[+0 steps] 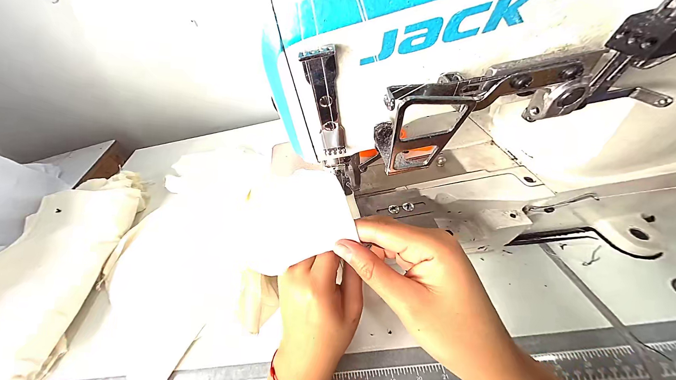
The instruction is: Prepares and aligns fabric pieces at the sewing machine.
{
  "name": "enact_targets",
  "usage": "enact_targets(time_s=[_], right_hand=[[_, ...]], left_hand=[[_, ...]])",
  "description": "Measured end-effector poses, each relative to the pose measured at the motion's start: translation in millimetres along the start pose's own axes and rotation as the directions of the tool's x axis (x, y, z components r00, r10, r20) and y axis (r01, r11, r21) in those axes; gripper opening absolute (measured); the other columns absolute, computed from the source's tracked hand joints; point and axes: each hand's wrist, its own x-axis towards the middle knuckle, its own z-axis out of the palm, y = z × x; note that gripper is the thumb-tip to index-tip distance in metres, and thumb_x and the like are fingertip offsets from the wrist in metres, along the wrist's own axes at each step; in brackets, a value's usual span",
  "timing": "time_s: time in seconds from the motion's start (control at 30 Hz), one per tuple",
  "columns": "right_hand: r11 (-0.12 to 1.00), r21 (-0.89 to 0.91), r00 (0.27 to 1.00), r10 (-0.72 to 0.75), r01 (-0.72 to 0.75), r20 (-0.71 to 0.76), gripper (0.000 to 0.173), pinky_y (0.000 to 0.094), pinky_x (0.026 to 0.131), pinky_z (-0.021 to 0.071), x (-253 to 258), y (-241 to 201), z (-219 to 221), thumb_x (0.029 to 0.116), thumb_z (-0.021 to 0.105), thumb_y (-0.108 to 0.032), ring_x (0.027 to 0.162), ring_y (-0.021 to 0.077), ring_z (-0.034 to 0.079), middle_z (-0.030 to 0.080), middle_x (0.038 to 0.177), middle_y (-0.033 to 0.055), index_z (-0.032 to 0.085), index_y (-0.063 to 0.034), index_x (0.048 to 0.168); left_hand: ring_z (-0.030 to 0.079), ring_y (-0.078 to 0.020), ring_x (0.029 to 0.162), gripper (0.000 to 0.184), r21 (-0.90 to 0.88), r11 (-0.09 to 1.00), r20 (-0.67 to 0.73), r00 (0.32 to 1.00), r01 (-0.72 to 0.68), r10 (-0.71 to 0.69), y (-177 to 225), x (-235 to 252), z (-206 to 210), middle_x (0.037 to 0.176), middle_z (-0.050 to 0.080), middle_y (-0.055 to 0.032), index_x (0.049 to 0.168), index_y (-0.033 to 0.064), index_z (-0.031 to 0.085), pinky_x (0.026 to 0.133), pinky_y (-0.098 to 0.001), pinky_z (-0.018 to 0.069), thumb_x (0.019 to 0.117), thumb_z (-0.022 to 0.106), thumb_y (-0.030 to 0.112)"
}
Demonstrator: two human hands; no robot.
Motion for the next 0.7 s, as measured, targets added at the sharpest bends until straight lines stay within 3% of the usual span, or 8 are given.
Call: enact_targets(time_s=[0.2, 0.3, 0.37, 0.47, 0.53, 0.6, 0.63, 0.7], right_hand=[[1.0, -0.02, 1.0, -0.004, 0.004, -0.003, 0.016, 0.0095, 0.058, 0.0501, -0.4, -0.4, -2.8, 0.0967, 0.065, -0.019, 0.065, -0.0048, 0.059, 0.069, 0.081, -0.0075, 0.078, -0.0093, 0.099], [1.0, 0.005, 1.0, 0.004, -0.005, 0.031, 0.019, 0.01, 0.059, 0.0506, -6.0, 1.1, -5.5, 0.0991, 0.063, -0.019, 0.066, -0.0044, 0.06, 0.071, 0.083, -0.0058, 0.077, -0.0073, 0.101], [0.999, 0.028, 0.997, 0.016, -0.018, 0.073, 0.021, 0.0102, 0.06, 0.0511, -12.3, 6.8, -5.0, 0.1005, 0.061, -0.019, 0.068, -0.0047, 0.061, 0.073, 0.086, -0.004, 0.077, -0.0049, 0.101], [0.999, -0.025, 0.993, -0.027, 0.03, 0.116, 0.023, 0.0106, 0.065, 0.0512, -20.8, 18.7, -4.2, 0.1018, 0.058, -0.018, 0.072, -0.0042, 0.061, 0.072, 0.088, -0.001, 0.076, -0.0031, 0.098], [0.985, -0.13, 0.988, -0.094, 0.11, 0.125, 0.023, 0.0093, 0.065, 0.0495, -20.3, 22.1, -9.8, 0.1016, 0.058, -0.018, 0.073, -0.0046, 0.06, 0.071, 0.087, 0.0, 0.075, -0.0045, 0.095], [0.951, -0.253, 0.979, -0.142, 0.176, 0.146, 0.023, 0.0082, 0.063, 0.0466, -17.0, 20.9, -13.6, 0.1012, 0.059, -0.021, 0.071, -0.0049, 0.058, 0.071, 0.086, -0.0012, 0.075, -0.008, 0.093], [0.927, -0.311, 0.972, -0.162, 0.208, 0.17, 0.023, 0.0079, 0.06, 0.045, -15.1, 18.7, -13.7, 0.1012, 0.059, -0.023, 0.069, -0.005, 0.056, 0.07, 0.085, -0.0024, 0.075, -0.0101, 0.093], [0.872, -0.4, 0.951, -0.199, 0.282, 0.237, 0.023, 0.0101, 0.055, 0.0414, -8.6, 11.6, -11.6, 0.1002, 0.059, -0.026, 0.063, -0.0022, 0.052, 0.068, 0.081, -0.0037, 0.076, -0.0129, 0.092]], left_hand=[[0.057, -0.0038, 0.052, 0.027, 0.038, 0.997, 0.027, 0.998, -0.064, 0.063, -0.1, 9.2, 4.4, 0.051, 0.056, -0.0005, 0.059, 0.0088, 0.063, 0.051, -0.0184, 0.0412, 0.0846, 0.065, 0.018], [0.061, -0.004, 0.061, 0.027, -0.051, 0.977, 0.041, 0.977, -0.206, 0.208, -17.5, 2.7, -3.8, 0.059, 0.062, -0.0006, 0.066, 0.0095, 0.066, 0.06, -0.0152, 0.0456, 0.0915, 0.065, 0.017], [0.063, -0.0065, 0.067, 0.027, 0.011, 0.962, 0.076, 0.959, -0.273, 0.272, -44.6, -4.9, -19.9, 0.065, 0.065, 0.0001, 0.071, 0.0137, 0.068, 0.065, -0.0183, 0.0464, 0.0963, 0.063, 0.023], [0.07, -0.0173, 0.078, 0.033, 0.189, 0.928, 0.24, 0.932, -0.321, 0.273, -91.7, -12.3, -58.0, 0.073, 0.071, -0.0051, 0.076, 0.0162, 0.066, 0.076, -0.0327, 0.0539, 0.1016, 0.054, 0.034], [0.072, -0.0165, 0.09, 0.033, 0.126, 0.942, 0.452, 0.864, -0.31, 0.223, -101.7, 0.5, -96.3, 0.086, 0.074, -0.0052, 0.089, 0.016, 0.071, 0.086, -0.0353, 0.0559, 0.1033, 0.052, 0.04], [0.066, -0.0152, 0.069, 0.04, -0.006, 0.944, 0.568, 0.776, -0.33, 0.275, -82.7, 30.6, -132.3, 0.075, 0.069, -0.006, 0.086, 0.0127, 0.069, 0.062, -0.0319, 0.0519, 0.1062, 0.05, 0.042], [0.062, -0.015, 0.064, 0.041, -0.092, 0.941, 0.594, 0.74, -0.325, 0.314, -64.8, 47.0, -143.8, 0.074, 0.07, -0.006, 0.089, 0.0121, 0.071, 0.058, -0.0313, 0.0456, 0.108, 0.048, 0.04], [0.063, -0.012, 0.07, 0.034, -0.124, 0.887, 0.62, 0.663, -0.445, 0.419, -31.8, 76.8, -136.4, 0.093, 0.074, -0.0005, 0.11, 0.0168, 0.071, 0.06, -0.0281, 0.0443, 0.1104, 0.042, 0.033]])
